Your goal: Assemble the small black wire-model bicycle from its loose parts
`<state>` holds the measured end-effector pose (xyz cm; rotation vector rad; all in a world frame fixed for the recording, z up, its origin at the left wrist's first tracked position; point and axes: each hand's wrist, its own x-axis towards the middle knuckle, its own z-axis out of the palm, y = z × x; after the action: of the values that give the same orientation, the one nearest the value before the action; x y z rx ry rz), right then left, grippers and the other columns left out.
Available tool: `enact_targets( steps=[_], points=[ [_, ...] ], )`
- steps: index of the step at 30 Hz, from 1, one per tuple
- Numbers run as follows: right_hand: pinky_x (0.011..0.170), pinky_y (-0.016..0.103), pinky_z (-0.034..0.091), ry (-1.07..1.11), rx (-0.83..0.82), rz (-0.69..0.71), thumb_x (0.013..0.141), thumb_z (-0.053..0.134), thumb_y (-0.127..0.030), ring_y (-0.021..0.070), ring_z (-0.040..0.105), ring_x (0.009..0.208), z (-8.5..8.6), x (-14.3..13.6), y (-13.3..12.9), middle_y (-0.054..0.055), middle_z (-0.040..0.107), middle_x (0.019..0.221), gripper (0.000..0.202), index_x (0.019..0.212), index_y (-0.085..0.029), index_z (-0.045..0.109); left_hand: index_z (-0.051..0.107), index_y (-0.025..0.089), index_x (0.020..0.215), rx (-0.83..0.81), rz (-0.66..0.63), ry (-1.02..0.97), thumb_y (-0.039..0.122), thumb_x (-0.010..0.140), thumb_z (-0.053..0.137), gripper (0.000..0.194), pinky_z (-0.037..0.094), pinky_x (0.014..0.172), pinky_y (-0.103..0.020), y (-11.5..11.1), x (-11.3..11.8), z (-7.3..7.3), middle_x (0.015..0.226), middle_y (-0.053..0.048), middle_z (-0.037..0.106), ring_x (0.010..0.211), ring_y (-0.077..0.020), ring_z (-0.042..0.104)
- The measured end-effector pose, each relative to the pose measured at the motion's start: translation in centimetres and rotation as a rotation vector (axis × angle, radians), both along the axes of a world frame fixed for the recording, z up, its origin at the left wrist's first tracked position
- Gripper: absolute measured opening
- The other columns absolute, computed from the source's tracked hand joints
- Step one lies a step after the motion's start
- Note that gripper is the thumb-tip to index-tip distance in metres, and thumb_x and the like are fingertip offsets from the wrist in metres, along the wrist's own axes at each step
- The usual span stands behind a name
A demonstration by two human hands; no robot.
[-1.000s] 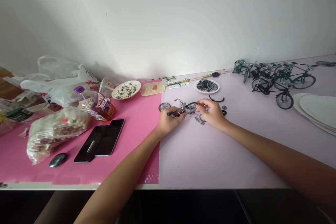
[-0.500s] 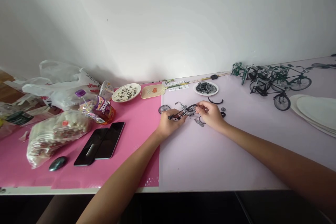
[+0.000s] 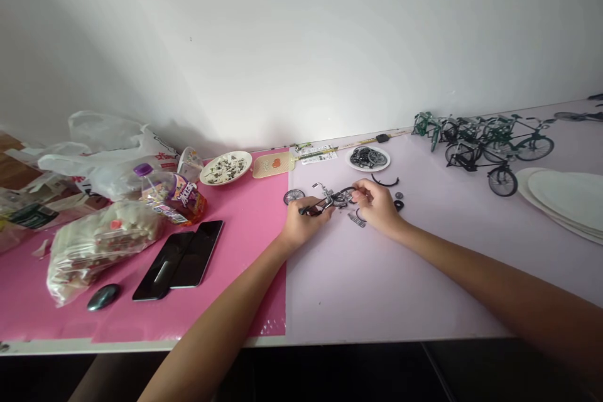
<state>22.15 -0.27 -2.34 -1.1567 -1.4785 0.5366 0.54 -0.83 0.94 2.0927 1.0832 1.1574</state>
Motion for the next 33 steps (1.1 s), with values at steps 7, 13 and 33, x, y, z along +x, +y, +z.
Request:
enact_targets(
  steps=[7, 13, 33],
  points=[
    [0.061, 0.03, 0.052, -0.075, 0.066, 0.015, 0.087, 0.061, -0.031, 0.0204, 0.066, 0.067, 0.2, 0.0, -0.2, 0.003, 0.067, 0.072, 0.01, 0.083, -0.022, 0.061, 0.054, 0.018, 0.057, -0.091, 0.004, -0.02, 0.047, 0.084, 0.071, 0.043, 0.036, 0.054, -0.027, -0.1, 0.0, 0.1, 0.057, 0.0, 0.056, 0.056, -0.0114, 0.046],
    [0.059, 0.029, 0.05, -0.074, 0.043, 0.075, 0.089, 0.061, -0.037, 0.0178, 0.061, 0.063, 0.7, -0.2, -0.4, 0.002, 0.067, 0.071, 0.017, 0.081, -0.022, 0.06, 0.065, 0.017, 0.071, -0.209, 0.012, -0.116, 0.049, 0.082, 0.075, 0.036, 0.045, 0.059, -0.027, -0.1, 0.0, 0.2, 0.06, -0.002, 0.068, 0.057, -0.0142, 0.06],
    [0.07, 0.035, 0.057, 0.031, 0.097, 0.069, 0.085, 0.077, -0.045, 0.0224, 0.072, 0.078, 0.9, -0.2, -0.5, 0.006, 0.077, 0.087, 0.033, 0.108, -0.022, 0.069, 0.071, 0.017, 0.072, -0.346, 0.063, -0.316, 0.05, 0.075, 0.083, 0.036, 0.058, 0.068, -0.032, 1.0, -0.1, -0.5, 0.072, -0.006, 0.076, 0.072, -0.0243, 0.077]
  ],
)
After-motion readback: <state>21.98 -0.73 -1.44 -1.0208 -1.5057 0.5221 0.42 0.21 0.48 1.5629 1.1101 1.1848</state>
